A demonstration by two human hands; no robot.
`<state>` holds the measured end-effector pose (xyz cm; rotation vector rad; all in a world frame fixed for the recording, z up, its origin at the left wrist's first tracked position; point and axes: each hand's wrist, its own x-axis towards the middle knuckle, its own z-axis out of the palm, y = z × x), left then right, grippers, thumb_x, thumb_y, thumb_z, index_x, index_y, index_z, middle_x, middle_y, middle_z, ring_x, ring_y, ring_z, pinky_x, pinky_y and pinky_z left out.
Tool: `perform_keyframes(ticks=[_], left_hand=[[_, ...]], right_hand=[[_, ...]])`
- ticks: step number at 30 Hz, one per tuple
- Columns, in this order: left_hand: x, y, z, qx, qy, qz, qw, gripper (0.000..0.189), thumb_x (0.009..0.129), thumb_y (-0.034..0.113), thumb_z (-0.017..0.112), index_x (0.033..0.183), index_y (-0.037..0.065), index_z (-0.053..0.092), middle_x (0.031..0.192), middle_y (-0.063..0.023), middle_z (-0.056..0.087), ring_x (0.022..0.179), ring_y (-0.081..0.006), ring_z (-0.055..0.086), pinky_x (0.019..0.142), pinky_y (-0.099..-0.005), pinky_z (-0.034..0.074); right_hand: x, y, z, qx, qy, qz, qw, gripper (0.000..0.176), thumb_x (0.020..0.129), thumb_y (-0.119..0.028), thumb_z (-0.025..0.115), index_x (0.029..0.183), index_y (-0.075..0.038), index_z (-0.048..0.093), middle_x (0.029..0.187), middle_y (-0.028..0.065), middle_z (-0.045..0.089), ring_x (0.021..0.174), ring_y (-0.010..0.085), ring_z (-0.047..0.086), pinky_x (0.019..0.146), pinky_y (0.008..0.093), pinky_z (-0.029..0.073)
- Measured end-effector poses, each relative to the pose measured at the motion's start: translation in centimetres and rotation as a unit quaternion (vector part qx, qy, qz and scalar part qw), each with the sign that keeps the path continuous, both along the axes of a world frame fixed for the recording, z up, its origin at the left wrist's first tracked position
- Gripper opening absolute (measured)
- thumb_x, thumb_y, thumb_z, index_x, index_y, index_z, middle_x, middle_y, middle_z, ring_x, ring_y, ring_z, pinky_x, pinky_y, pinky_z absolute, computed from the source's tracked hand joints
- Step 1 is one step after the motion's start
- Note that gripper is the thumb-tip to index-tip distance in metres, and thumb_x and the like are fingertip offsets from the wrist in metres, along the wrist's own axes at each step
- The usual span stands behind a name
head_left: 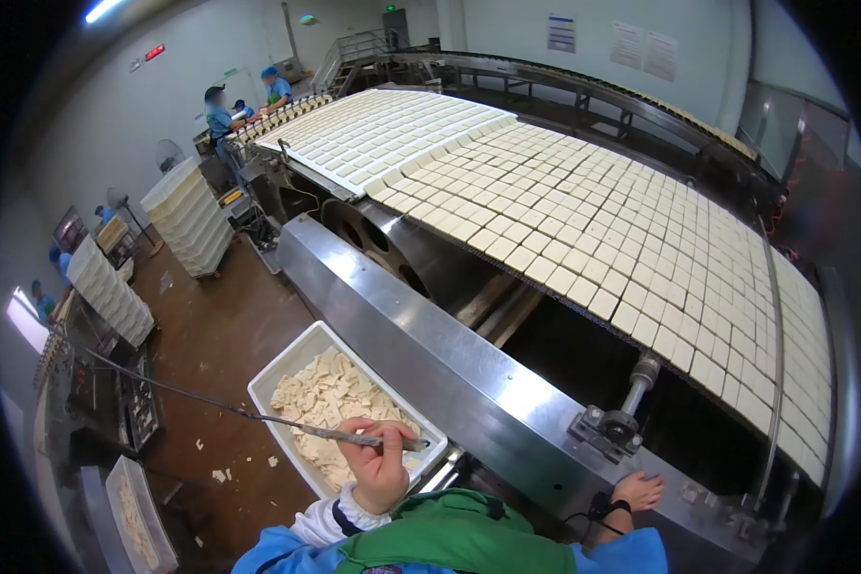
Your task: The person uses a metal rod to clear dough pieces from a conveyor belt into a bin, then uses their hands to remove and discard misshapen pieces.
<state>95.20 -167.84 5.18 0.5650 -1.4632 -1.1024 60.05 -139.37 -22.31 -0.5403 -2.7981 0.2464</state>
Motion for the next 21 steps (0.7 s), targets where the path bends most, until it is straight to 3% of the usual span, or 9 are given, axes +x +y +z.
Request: perform_keyframes(ticks=[2, 8, 11, 15, 17, 18, 20, 21], left_hand=[[0.0, -0.8, -0.3, 0.008, 0.002, -0.009, 1.000, 0.029, 0.103, 0.002, 0.047, 0.123, 0.007, 0.026, 0.087, -0.0143, 0.065, 0.076, -0.0155, 0.060, 0.078, -0.0276, 0.049], [0.3, -3.4, -1.1, -0.003, -0.014, -0.016, 1.000, 0.032, 0.103, 0.002, 0.048, 0.126, 0.009, 0.027, 0.086, -0.0127, 0.065, 0.073, -0.0140, 0.059, 0.069, -0.0253, 0.048], [0.5, -4.3, -1.4, 0.077, 0.047, -0.004, 0.996, 0.035, 0.101, 0.004, 0.055, 0.126, 0.010, 0.032, 0.088, -0.0106, 0.065, 0.069, -0.0094, 0.056, 0.061, -0.0194, 0.040], [0.6, -5.5, -1.3, 0.108, 0.068, -0.012, 0.992, 0.034, 0.101, 0.004, 0.056, 0.126, 0.011, 0.033, 0.087, -0.0100, 0.065, 0.067, -0.0086, 0.054, 0.060, -0.0192, 0.039], [0.9, -6.0, -1.5, 0.131, 0.062, -0.025, 0.989, 0.034, 0.101, 0.003, 0.055, 0.124, 0.006, 0.029, 0.089, -0.0128, 0.065, 0.084, -0.0169, 0.063, 0.081, -0.0280, 0.048], [1.1, -6.4, -1.7, 0.133, 0.062, -0.027, 0.989, 0.034, 0.101, 0.003, 0.055, 0.124, 0.006, 0.029, 0.089, -0.0128, 0.065, 0.084, -0.0169, 0.063, 0.081, -0.0280, 0.048], [1.3, -7.3, -2.2, 0.091, 0.032, -0.029, 0.995, 0.033, 0.101, 0.003, 0.054, 0.126, 0.011, 0.033, 0.088, -0.0105, 0.064, 0.071, -0.0099, 0.055, 0.062, -0.0199, 0.040], [1.6, -7.6, -2.3, 0.094, 0.034, -0.034, 0.994, 0.033, 0.101, 0.003, 0.054, 0.126, 0.011, 0.033, 0.088, -0.0105, 0.064, 0.071, -0.0099, 0.055, 0.062, -0.0199, 0.040]], right_hand=[[-0.2, -0.5, -1.2, 0.005, 0.006, -0.003, 1.000, 0.049, 0.091, -0.026, 0.051, 0.134, -0.005, 0.054, 0.133, 0.0131, 0.054, 0.126, 0.0306, 0.048, 0.114, 0.0454, 0.031], [0.6, -2.6, -1.0, -0.002, 0.016, 0.001, 1.000, 0.048, 0.090, -0.025, 0.051, 0.133, -0.004, 0.054, 0.134, 0.0130, 0.054, 0.129, 0.0308, 0.047, 0.113, 0.0463, 0.031], [0.9, -3.4, -1.2, -0.011, 0.021, 0.000, 1.000, 0.049, 0.088, -0.024, 0.052, 0.133, -0.004, 0.054, 0.134, 0.0133, 0.054, 0.129, 0.0311, 0.046, 0.113, 0.0468, 0.031], [1.0, -4.4, -1.8, -0.011, 0.045, 0.004, 0.999, 0.050, 0.087, -0.023, 0.053, 0.133, -0.004, 0.055, 0.133, 0.0136, 0.054, 0.128, 0.0316, 0.047, 0.112, 0.0469, 0.031], [1.2, -4.8, -2.0, -0.010, 0.045, 0.004, 0.999, 0.050, 0.087, -0.023, 0.053, 0.133, -0.004, 0.055, 0.133, 0.0139, 0.054, 0.128, 0.0317, 0.047, 0.112, 0.0468, 0.031], [1.3, -5.2, -2.1, -0.011, 0.046, 0.006, 0.999, 0.050, 0.087, -0.023, 0.053, 0.133, -0.003, 0.055, 0.133, 0.0143, 0.054, 0.128, 0.0319, 0.047, 0.112, 0.0467, 0.031], [1.6, -5.9, -2.1, -0.010, 0.043, 0.005, 0.999, 0.051, 0.087, -0.024, 0.054, 0.133, -0.003, 0.054, 0.134, 0.0148, 0.054, 0.128, 0.0327, 0.046, 0.112, 0.0471, 0.031], [1.7, -6.1, -2.0, -0.009, 0.040, 0.006, 0.999, 0.052, 0.087, -0.025, 0.055, 0.134, -0.003, 0.053, 0.135, 0.0154, 0.053, 0.129, 0.0335, 0.046, 0.112, 0.0475, 0.031]])
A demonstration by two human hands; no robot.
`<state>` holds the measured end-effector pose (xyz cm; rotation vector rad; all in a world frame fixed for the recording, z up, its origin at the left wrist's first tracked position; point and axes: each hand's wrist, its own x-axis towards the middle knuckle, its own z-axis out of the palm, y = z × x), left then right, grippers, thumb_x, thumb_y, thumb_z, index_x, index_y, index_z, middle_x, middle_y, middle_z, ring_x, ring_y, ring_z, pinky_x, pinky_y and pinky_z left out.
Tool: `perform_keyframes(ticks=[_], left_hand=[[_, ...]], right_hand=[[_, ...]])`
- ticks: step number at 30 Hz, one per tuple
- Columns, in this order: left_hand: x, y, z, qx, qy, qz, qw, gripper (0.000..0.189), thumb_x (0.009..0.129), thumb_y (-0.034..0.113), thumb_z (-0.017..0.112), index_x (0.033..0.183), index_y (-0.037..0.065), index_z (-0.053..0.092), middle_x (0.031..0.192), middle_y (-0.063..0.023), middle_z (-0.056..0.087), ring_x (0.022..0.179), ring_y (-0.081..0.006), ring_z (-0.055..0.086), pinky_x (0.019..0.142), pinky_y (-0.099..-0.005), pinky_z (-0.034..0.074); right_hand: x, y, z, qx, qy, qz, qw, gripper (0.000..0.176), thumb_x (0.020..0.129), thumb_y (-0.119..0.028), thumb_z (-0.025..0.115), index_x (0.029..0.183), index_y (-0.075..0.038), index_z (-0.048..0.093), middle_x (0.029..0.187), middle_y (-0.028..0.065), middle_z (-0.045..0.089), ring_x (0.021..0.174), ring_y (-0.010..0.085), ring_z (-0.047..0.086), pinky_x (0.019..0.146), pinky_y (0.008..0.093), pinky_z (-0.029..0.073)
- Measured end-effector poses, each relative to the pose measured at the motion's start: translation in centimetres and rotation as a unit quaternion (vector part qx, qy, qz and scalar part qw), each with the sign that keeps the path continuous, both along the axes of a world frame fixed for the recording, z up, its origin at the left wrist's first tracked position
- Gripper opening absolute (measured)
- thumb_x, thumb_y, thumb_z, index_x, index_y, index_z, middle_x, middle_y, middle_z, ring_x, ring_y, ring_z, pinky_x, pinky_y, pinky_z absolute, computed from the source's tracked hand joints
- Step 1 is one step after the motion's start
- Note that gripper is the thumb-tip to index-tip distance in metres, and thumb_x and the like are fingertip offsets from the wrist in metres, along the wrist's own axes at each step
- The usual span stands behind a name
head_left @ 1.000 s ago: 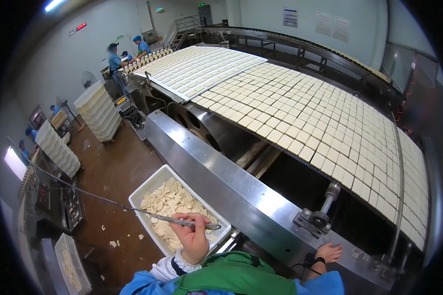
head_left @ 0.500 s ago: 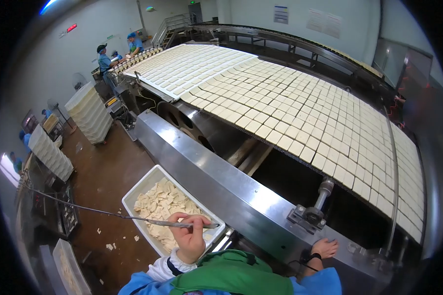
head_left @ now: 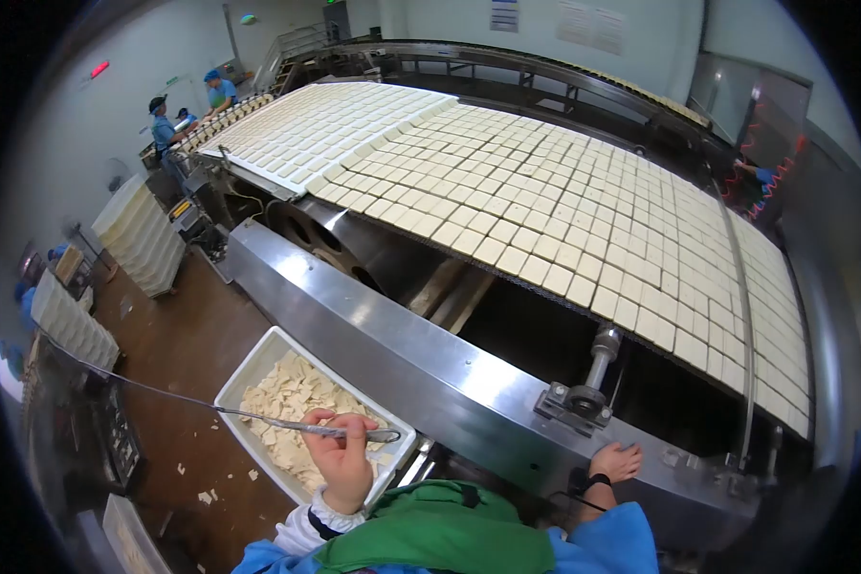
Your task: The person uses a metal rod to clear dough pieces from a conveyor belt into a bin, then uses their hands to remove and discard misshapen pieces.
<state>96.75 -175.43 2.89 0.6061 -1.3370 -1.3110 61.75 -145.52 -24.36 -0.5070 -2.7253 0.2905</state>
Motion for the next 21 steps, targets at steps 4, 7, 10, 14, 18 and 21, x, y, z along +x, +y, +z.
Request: perform_keyframes(ticks=[4, 7, 10, 14, 18, 21], left_hand=[[0.4, -0.4, -0.7, 0.041, 0.031, 0.033, 0.998, 0.027, 0.103, 0.006, 0.052, 0.125, 0.009, 0.037, 0.085, -0.0083, 0.061, 0.077, -0.0114, 0.056, 0.067, -0.0233, 0.044], [2.3, -1.5, -1.0, 0.021, -0.009, 0.001, 1.000, 0.025, 0.105, 0.006, 0.046, 0.125, 0.007, 0.032, 0.089, -0.0109, 0.058, 0.080, -0.0151, 0.057, 0.074, -0.0269, 0.046], [2.4, -2.0, -0.1, 0.015, 0.014, 0.018, 1.000, 0.025, 0.105, 0.009, 0.049, 0.127, 0.007, 0.037, 0.083, -0.0063, 0.057, 0.075, -0.0106, 0.052, 0.067, -0.0231, 0.043], [3.5, -3.9, -0.6, 0.008, 0.009, 0.007, 1.000, 0.027, 0.106, 0.011, 0.048, 0.130, 0.008, 0.036, 0.083, -0.0062, 0.055, 0.076, -0.0101, 0.051, 0.066, -0.0224, 0.043], [4.5, -5.4, -1.3, 0.049, 0.009, -0.019, 0.999, 0.033, 0.106, 0.013, 0.046, 0.134, 0.006, 0.030, 0.086, -0.0084, 0.055, 0.080, -0.0115, 0.050, 0.070, -0.0239, 0.042], [4.6, -6.3, -1.6, 0.061, 0.019, -0.028, 0.998, 0.034, 0.106, 0.014, 0.047, 0.134, 0.005, 0.030, 0.084, -0.0079, 0.055, 0.080, -0.0112, 0.050, 0.068, -0.0234, 0.041]], right_hand=[[1.0, -0.7, 2.0, 0.008, -0.038, -0.003, 0.999, 0.059, 0.084, -0.028, 0.063, 0.136, -0.004, 0.051, 0.138, 0.0168, 0.051, 0.132, 0.0355, 0.043, 0.113, 0.0504, 0.029], [1.5, -0.7, 2.3, -0.014, -0.010, -0.013, 1.000, 0.058, 0.083, -0.026, 0.063, 0.135, -0.003, 0.051, 0.138, 0.0164, 0.051, 0.133, 0.0340, 0.042, 0.114, 0.0504, 0.027], [2.4, -1.1, 2.9, -0.013, 0.038, -0.003, 0.999, 0.056, 0.082, -0.025, 0.063, 0.132, -0.002, 0.054, 0.136, 0.0157, 0.052, 0.132, 0.0331, 0.043, 0.115, 0.0490, 0.026], [3.3, -2.6, 3.6, -0.026, 0.051, -0.015, 0.998, 0.055, 0.081, -0.025, 0.063, 0.130, -0.002, 0.055, 0.135, 0.0154, 0.053, 0.131, 0.0325, 0.043, 0.116, 0.0480, 0.026], [4.0, -3.5, 3.6, -0.026, 0.077, 0.006, 0.997, 0.055, 0.080, -0.023, 0.063, 0.130, -0.002, 0.055, 0.135, 0.0151, 0.053, 0.132, 0.0317, 0.043, 0.116, 0.0488, 0.025], [4.2, -4.5, 4.0, -0.033, 0.087, 0.010, 0.996, 0.055, 0.080, -0.022, 0.062, 0.130, -0.001, 0.054, 0.134, 0.0157, 0.053, 0.132, 0.0317, 0.042, 0.117, 0.0496, 0.024]])
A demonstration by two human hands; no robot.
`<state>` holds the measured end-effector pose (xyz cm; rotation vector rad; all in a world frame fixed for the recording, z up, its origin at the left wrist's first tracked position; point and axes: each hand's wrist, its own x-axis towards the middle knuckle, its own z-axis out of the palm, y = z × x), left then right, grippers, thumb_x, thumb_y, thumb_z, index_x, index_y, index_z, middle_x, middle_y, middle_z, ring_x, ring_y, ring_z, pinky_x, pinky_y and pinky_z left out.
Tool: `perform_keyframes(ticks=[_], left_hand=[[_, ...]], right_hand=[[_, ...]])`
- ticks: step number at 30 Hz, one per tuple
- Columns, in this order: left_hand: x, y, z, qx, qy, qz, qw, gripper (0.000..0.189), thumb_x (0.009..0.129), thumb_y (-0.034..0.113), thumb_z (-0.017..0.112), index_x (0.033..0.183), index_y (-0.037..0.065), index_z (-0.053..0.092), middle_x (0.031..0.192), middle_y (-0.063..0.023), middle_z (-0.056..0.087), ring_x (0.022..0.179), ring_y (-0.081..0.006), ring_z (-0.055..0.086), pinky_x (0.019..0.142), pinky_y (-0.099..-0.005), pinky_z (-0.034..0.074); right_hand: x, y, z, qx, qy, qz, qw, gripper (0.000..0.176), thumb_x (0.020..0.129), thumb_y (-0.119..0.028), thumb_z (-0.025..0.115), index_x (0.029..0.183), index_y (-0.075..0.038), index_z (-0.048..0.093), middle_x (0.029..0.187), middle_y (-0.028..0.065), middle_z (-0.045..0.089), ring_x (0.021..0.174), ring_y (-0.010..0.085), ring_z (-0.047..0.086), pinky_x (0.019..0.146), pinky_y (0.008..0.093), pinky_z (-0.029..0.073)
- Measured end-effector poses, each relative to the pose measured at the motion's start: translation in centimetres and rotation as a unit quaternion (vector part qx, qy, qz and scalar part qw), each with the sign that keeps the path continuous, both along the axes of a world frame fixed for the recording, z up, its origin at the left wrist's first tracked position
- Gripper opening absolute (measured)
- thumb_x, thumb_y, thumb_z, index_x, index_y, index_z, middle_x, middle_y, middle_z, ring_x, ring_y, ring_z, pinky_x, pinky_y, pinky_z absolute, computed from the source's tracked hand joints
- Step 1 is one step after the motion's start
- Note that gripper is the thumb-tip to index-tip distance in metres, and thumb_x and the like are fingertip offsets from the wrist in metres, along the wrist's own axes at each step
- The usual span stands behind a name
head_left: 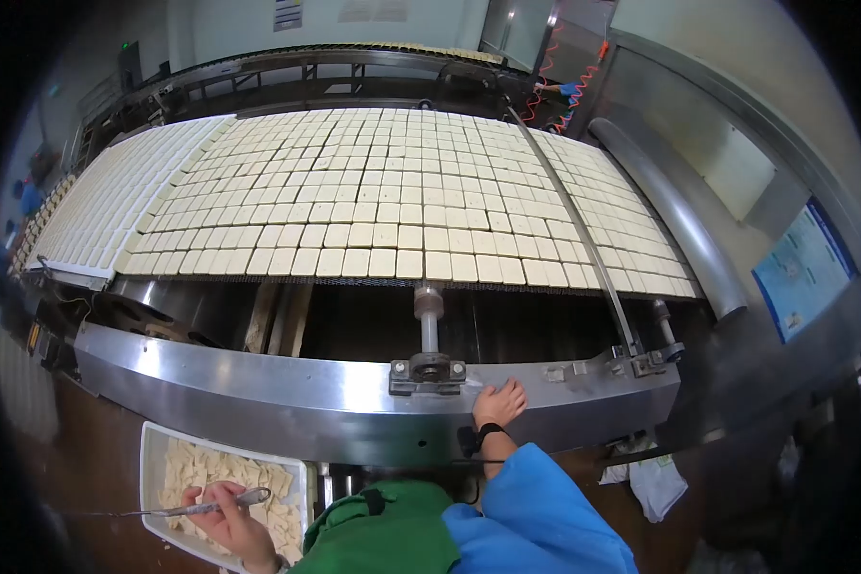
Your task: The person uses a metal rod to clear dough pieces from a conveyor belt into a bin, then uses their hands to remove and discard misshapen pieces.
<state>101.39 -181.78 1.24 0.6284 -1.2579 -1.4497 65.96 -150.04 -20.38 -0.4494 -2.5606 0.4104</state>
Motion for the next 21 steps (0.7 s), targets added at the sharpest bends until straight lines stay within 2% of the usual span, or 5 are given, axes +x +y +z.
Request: perform_keyframes(ticks=[4, 9, 21], left_hand=[[0.5, -1.4, 0.1, 0.016, 0.000, -0.009, 1.000, 0.034, 0.106, 0.013, 0.047, 0.134, 0.004, 0.030, 0.081, -0.0069, 0.054, 0.079, -0.0113, 0.049, 0.071, -0.0244, 0.040], [1.0, -3.7, -0.5, -0.012, 0.000, 0.017, 1.000, 0.032, 0.106, 0.014, 0.046, 0.133, 0.002, 0.033, 0.076, -0.0050, 0.052, 0.078, -0.0111, 0.047, 0.081, -0.0260, 0.034], [2.5, -6.7, -0.6, -0.018, -0.012, -0.008, 1.000, 0.033, 0.106, 0.012, 0.045, 0.135, 0.002, 0.031, 0.079, -0.0057, 0.053, 0.077, -0.0115, 0.048, 0.080, -0.0264, 0.036]], right_hand=[[0.7, -1.4, 0.1, -0.004, 0.016, 0.008, 1.000, 0.055, 0.080, -0.022, 0.062, 0.130, 0.000, 0.054, 0.133, 0.0167, 0.053, 0.132, 0.0325, 0.042, 0.117, 0.0503, 0.023], [1.3, -3.0, 0.0, -0.011, 0.018, 0.010, 1.000, 0.054, 0.081, -0.021, 0.061, 0.129, 0.000, 0.055, 0.133, 0.0171, 0.053, 0.132, 0.0332, 0.042, 0.117, 0.0509, 0.022], [2.2, -6.6, -0.5, -0.015, 0.007, 0.010, 1.000, 0.054, 0.081, -0.022, 0.061, 0.130, 0.000, 0.054, 0.136, 0.0175, 0.052, 0.134, 0.0332, 0.041, 0.118, 0.0518, 0.021]])
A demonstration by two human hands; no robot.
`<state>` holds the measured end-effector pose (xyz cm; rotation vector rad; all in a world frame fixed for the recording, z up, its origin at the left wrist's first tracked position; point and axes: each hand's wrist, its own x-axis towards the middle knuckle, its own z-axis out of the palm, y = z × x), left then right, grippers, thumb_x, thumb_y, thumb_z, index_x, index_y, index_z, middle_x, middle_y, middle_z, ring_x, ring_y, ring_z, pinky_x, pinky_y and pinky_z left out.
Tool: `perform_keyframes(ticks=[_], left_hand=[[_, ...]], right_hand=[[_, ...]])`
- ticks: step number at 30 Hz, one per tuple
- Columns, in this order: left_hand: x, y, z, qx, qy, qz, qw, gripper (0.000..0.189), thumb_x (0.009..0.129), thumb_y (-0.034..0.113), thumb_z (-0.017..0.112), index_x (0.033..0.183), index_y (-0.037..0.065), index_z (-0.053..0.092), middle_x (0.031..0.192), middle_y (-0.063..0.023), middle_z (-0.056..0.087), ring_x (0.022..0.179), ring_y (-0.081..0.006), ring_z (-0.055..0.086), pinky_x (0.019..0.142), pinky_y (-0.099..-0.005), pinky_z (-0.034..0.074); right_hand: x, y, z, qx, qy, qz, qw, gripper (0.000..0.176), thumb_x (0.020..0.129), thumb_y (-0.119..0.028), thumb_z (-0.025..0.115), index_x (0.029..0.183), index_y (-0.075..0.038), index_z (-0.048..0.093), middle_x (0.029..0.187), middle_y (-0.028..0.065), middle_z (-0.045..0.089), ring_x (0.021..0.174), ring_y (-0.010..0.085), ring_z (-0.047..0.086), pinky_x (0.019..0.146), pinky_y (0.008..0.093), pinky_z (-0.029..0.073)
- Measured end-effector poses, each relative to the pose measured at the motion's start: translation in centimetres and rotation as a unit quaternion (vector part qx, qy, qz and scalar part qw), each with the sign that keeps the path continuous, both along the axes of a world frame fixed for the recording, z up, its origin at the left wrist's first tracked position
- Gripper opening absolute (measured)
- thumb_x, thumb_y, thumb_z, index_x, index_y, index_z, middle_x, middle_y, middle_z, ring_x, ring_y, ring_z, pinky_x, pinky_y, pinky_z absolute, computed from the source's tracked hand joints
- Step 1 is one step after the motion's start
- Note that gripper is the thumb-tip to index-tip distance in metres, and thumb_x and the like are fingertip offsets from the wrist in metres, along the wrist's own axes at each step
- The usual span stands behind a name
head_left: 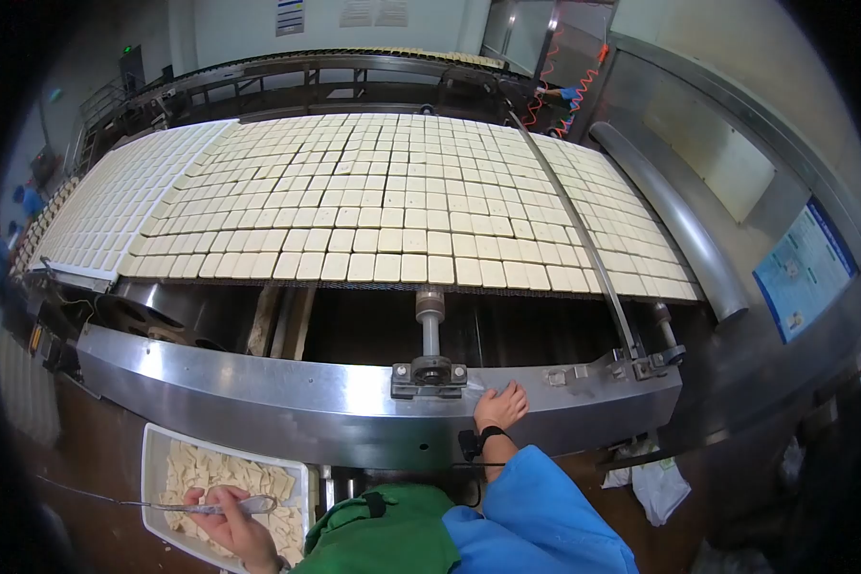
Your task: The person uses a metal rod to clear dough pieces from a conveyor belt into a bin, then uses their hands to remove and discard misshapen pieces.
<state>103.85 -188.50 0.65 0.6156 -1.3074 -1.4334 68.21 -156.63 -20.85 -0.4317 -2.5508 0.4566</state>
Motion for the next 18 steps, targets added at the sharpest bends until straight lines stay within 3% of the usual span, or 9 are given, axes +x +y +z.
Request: perform_keyframes(ticks=[18], left_hand=[[1.0, -4.3, 0.1, -0.030, -0.013, -0.019, 0.999, 0.036, 0.105, 0.007, 0.045, 0.136, 0.000, 0.027, 0.081, -0.0082, 0.055, 0.079, -0.0123, 0.051, 0.083, -0.0270, 0.038]], right_hand=[[1.3, -4.6, -0.4, 0.013, -0.004, -0.007, 1.000, 0.056, 0.081, -0.023, 0.062, 0.132, -0.001, 0.054, 0.136, 0.0174, 0.053, 0.133, 0.0331, 0.042, 0.117, 0.0509, 0.022]])
